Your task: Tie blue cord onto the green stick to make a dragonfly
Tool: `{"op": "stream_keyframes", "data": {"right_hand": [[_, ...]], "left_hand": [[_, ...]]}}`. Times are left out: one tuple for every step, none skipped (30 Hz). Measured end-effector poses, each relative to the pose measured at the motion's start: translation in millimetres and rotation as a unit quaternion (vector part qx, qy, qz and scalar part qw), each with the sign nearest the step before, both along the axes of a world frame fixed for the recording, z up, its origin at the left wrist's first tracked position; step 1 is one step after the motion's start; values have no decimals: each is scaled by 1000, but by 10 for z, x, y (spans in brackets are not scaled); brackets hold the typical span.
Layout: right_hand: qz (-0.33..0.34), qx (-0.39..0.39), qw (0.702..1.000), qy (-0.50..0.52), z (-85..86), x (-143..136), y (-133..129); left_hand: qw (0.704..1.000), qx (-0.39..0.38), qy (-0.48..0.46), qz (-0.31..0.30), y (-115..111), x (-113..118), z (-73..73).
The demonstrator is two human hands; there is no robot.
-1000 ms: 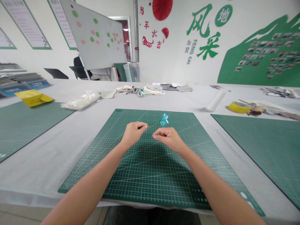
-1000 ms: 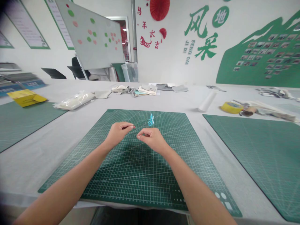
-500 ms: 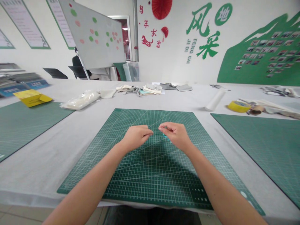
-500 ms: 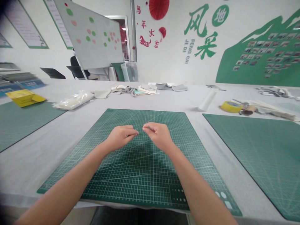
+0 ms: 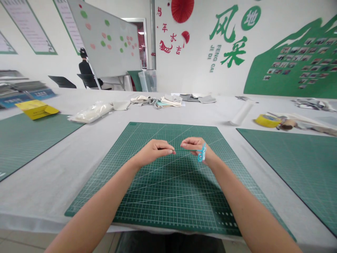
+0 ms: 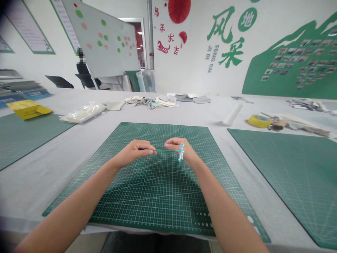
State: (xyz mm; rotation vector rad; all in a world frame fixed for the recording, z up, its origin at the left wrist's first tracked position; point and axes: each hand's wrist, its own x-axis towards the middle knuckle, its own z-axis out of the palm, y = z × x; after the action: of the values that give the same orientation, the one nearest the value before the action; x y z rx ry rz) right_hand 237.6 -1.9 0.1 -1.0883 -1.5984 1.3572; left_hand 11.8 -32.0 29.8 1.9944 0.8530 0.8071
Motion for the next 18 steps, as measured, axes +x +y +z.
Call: {"op": "stream_keyframes", "data": {"right_hand": [[-3,-4,1000,2,-20,-28,-5],[-3,-3,1000,0,-39,-59,-11],[-1,1,1000,-5,-55,-89,-17],[5,9,1000,-12,-70,-117,-24],[12,18,1000,-19,-81,-142,-31],[18,30,999,-26,-90,-162,-37],[23,43,998,-32,-96,-176,-43],[24,56,997,-39,-100,-186,-50],[26,70,996,-45,-100,-193,-57],[28,85,995,-51,-98,-197,-65],[29,98,993,-56,-92,-201,-75],[31,110,992,-60,-84,-206,-88],[31,119,990,-65,-73,-211,-102],[31,126,989,-71,-59,-218,-119],[32,132,988,-77,-44,-226,-138],[32,137,987,-83,-28,-233,-156],[32,142,986,-86,-12,-240,-175],[33,146,985,-87,3,-246,-192]], "left_hand": [[999,-21,-20,18,5,6,-14],[998,-45,-42,35,12,14,-35],[994,-73,-63,52,21,22,-60],[989,-99,-87,73,32,30,-87],[982,-122,-108,93,44,37,-113],[976,-139,-127,110,56,42,-137],[970,-151,-143,124,68,44,-155],[965,-160,-156,136,77,46,-167],[961,-165,-165,146,85,45,-172],[958,-168,-173,156,91,44,-173],[955,-169,-179,164,95,43,-170],[953,-168,-184,172,97,42,-166],[952,-168,-187,177,98,41,-163],[951,-167,-188,181,99,40,-160],[950,-166,-188,184,100,39,-160],[950,-165,-185,188,101,39,-162],[950,-164,-182,192,102,38,-165],[951,-161,-178,197,103,38,-169]]}}
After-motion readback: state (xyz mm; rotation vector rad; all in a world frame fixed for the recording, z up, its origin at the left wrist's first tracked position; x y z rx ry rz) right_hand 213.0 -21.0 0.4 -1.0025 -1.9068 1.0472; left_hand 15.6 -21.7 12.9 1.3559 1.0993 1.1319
